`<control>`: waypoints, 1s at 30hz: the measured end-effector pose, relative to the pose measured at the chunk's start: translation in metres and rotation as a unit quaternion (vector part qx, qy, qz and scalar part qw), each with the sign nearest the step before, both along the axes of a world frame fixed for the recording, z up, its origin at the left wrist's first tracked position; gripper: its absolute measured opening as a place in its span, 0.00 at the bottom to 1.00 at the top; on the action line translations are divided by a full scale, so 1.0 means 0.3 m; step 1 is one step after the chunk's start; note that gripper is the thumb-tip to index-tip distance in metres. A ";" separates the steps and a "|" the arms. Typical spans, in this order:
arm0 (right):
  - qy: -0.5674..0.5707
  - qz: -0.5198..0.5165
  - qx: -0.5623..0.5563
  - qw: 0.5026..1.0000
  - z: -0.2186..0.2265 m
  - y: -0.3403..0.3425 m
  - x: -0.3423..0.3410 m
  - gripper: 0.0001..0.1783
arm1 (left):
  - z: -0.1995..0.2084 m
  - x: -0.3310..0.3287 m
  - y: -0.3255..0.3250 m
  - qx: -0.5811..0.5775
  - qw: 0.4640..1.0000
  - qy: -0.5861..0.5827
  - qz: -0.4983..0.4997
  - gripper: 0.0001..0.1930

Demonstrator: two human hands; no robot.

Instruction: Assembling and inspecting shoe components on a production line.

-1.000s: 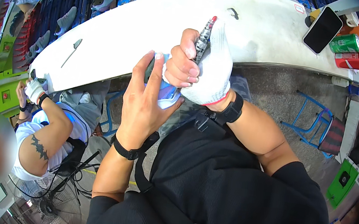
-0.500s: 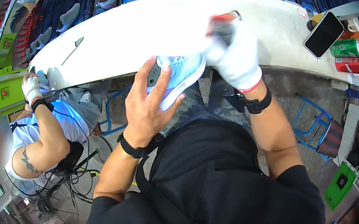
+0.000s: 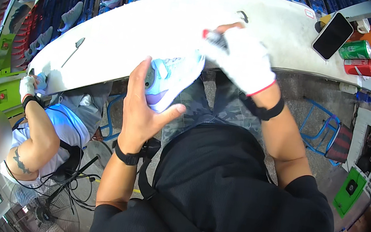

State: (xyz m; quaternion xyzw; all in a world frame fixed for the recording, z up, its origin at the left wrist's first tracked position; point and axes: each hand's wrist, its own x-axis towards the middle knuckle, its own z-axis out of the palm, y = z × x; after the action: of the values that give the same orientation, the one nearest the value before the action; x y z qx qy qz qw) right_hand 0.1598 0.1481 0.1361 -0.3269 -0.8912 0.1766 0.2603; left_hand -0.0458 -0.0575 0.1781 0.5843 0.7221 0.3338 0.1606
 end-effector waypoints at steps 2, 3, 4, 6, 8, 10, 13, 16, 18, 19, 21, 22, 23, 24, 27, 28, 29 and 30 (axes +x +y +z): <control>-0.040 -0.073 0.052 0.995 -0.028 0.067 0.066 0.23 | -0.032 -0.017 -0.024 0.001 1.000 -0.012 0.014 0.60; -0.086 -0.102 0.066 0.989 -0.071 0.107 0.105 0.25 | -0.041 -0.023 -0.032 0.000 0.999 -0.033 0.017 0.59; -0.087 -0.100 0.067 0.989 -0.076 0.113 0.124 0.25 | -0.053 -0.029 -0.037 -0.001 0.998 -0.055 0.020 0.58; -0.089 -0.090 0.165 0.978 -0.072 0.117 0.141 0.29 | -0.078 -0.039 -0.055 -0.010 0.995 -0.096 0.034 0.56; -0.052 -0.059 0.162 0.984 -0.065 0.087 0.127 0.33 | -0.097 -0.034 -0.065 -0.018 0.989 -0.136 0.049 0.54; 0.025 0.170 0.060 0.983 -0.067 0.032 0.102 0.35 | -0.104 -0.031 -0.073 -0.007 0.987 -0.153 0.052 0.49; 0.102 0.233 0.013 0.967 -0.024 -0.065 -0.007 0.34 | -0.129 0.010 -0.073 0.005 0.986 -0.137 0.092 0.43; 0.089 0.246 0.076 0.962 -0.055 -0.099 -0.031 0.27 | -0.128 0.016 -0.076 0.009 0.989 -0.117 0.093 0.36; 0.109 0.243 0.116 0.957 -0.072 -0.142 -0.036 0.25 | -0.128 0.025 -0.061 0.035 0.992 -0.096 0.080 0.32; 0.130 0.239 0.158 0.949 -0.071 -0.165 -0.034 0.23 | -0.126 0.028 -0.054 0.063 0.993 -0.073 0.067 0.27; 0.134 0.232 0.153 0.951 -0.060 -0.199 -0.019 0.22 | -0.117 0.033 -0.043 0.069 0.994 -0.042 0.067 0.24; 0.139 0.223 0.150 0.953 -0.055 -0.210 -0.012 0.22 | -0.108 0.037 -0.035 0.076 0.995 -0.011 0.065 0.21; 0.135 0.207 0.158 0.956 -0.054 -0.219 -0.014 0.19 | -0.094 0.044 -0.027 0.077 0.995 -0.011 0.067 0.21; 0.135 0.206 0.159 0.956 -0.048 -0.222 -0.011 0.19 | -0.074 0.049 -0.018 0.062 0.996 0.005 0.067 0.20; 0.095 0.183 0.113 0.972 -0.021 -0.222 -0.010 0.15 | -0.021 0.056 0.005 0.034 0.997 0.028 0.067 0.19; 0.070 0.197 0.112 0.971 -0.007 -0.218 -0.019 0.14 | -0.013 0.055 0.009 0.021 0.997 0.034 0.067 0.18; 0.045 0.210 0.111 0.970 0.001 -0.213 -0.027 0.13 | -0.012 0.047 0.012 0.021 0.997 0.035 0.065 0.18; 0.044 0.209 0.111 0.971 0.004 -0.204 -0.033 0.13 | -0.013 0.034 0.019 0.027 0.997 0.042 0.062 0.18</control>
State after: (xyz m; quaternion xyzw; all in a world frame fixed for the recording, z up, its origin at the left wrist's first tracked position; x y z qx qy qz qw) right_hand 0.1499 0.0869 0.1373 -0.0944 -0.9413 0.1410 0.2917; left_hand -0.0357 -0.0518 0.1741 0.5559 0.7537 0.3377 0.0937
